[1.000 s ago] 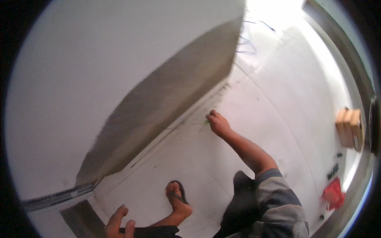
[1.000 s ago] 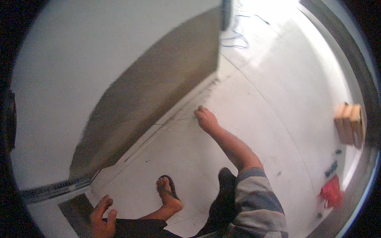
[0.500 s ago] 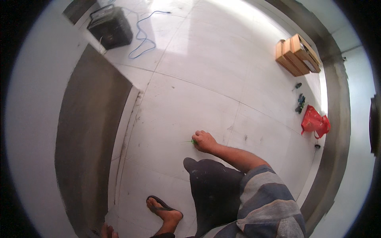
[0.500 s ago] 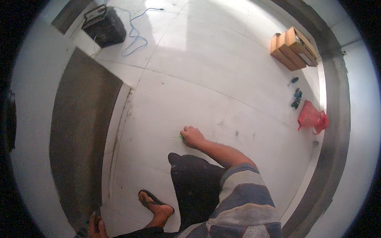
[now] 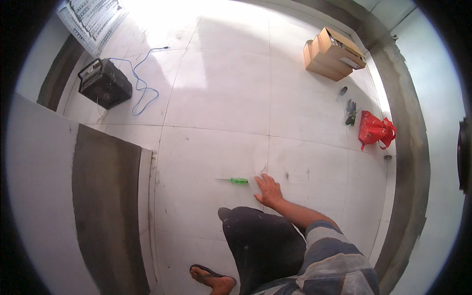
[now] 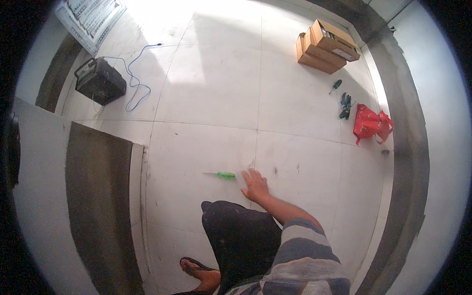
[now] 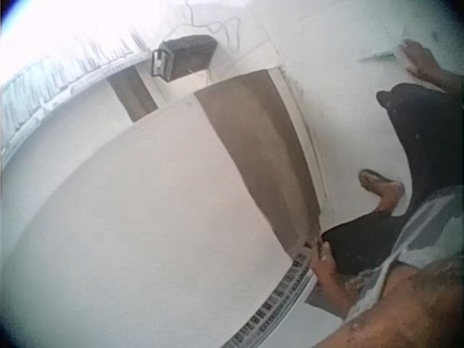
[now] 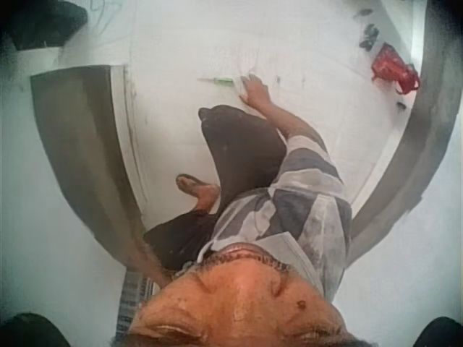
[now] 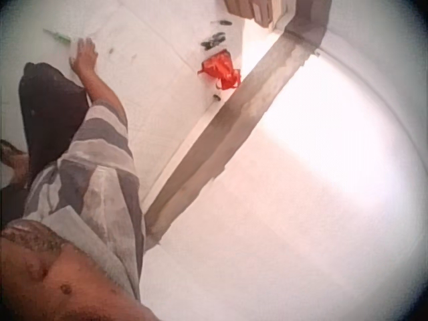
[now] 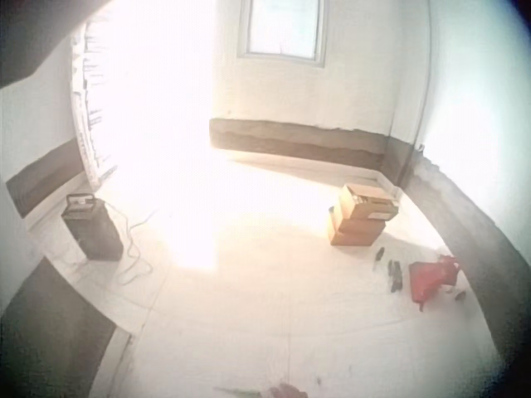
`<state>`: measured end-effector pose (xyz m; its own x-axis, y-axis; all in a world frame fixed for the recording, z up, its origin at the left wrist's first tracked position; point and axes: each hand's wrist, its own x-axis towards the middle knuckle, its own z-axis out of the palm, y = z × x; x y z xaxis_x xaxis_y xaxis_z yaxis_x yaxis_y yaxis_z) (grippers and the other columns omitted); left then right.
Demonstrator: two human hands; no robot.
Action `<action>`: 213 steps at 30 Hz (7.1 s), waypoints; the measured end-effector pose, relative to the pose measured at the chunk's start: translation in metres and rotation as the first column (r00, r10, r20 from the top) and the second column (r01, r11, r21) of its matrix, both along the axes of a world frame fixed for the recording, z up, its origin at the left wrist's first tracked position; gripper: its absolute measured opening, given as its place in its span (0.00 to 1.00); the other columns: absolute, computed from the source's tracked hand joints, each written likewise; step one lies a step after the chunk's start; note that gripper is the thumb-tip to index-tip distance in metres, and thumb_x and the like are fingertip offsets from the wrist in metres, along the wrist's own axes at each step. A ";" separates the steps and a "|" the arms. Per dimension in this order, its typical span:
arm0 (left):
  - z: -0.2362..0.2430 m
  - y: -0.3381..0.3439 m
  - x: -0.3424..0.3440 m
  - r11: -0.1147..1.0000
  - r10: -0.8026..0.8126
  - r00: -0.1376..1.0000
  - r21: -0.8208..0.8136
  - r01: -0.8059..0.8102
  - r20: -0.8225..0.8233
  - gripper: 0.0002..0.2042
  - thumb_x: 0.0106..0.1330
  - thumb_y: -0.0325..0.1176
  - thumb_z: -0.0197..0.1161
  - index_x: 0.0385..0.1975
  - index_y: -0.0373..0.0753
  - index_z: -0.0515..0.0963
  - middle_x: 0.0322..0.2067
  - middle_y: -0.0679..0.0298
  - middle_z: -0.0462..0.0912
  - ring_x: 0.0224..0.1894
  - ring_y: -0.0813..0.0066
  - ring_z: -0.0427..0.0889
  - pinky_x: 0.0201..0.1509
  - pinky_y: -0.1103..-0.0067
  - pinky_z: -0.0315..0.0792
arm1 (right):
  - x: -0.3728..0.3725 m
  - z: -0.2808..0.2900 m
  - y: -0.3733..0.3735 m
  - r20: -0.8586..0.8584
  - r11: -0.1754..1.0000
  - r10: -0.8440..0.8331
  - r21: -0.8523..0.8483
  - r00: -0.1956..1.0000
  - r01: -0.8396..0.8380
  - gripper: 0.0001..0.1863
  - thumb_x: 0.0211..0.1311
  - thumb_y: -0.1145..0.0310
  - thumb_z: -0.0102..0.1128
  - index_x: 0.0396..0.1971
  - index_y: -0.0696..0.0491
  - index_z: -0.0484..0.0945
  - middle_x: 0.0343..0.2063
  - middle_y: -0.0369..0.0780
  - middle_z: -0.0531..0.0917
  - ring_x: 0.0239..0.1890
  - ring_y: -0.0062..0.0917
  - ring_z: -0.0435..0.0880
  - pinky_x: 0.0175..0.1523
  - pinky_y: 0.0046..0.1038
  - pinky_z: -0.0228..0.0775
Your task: The person installs electrical outlets into wall cutouts, using a screwdriver to secure wires and a utility knife to trim excess cable. The person works on two adjacent wall boxes, connecting wires and adjusting components.
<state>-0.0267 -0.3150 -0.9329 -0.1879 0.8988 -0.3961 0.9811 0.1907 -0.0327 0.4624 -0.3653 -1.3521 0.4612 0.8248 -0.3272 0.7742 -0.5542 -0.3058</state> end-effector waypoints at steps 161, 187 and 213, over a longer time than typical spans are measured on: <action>0.959 0.121 -0.044 0.647 -0.066 0.998 0.760 0.056 -0.017 0.26 0.70 0.38 0.64 0.62 0.28 0.70 0.23 0.54 0.84 0.20 0.71 0.80 0.30 0.73 0.76 | -0.077 0.533 0.125 -0.343 0.684 0.706 0.106 0.619 -0.722 0.52 0.50 0.51 0.64 0.75 0.55 0.56 0.32 0.43 0.86 0.32 0.32 0.84 0.36 0.35 0.75; 0.950 0.124 -0.054 0.603 -0.178 0.856 0.741 -0.295 0.486 0.09 0.75 0.31 0.55 0.48 0.35 0.74 0.18 0.63 0.75 0.13 0.77 0.71 0.16 0.77 0.68 | -0.109 0.671 0.096 0.145 0.395 0.915 -0.137 0.376 -0.908 0.18 0.70 0.59 0.54 0.56 0.39 0.84 0.45 0.34 0.88 0.40 0.21 0.86 0.36 0.28 0.74; 0.940 0.167 -0.072 0.523 0.118 0.903 0.799 0.298 -0.414 0.19 0.61 0.47 0.64 0.30 0.34 0.84 0.32 0.50 0.87 0.37 0.51 0.88 0.41 0.60 0.82 | -0.175 0.679 0.190 -0.218 0.610 0.792 0.235 0.570 -0.757 0.22 0.71 0.49 0.55 0.45 0.54 0.84 0.25 0.39 0.82 0.26 0.29 0.80 0.31 0.36 0.71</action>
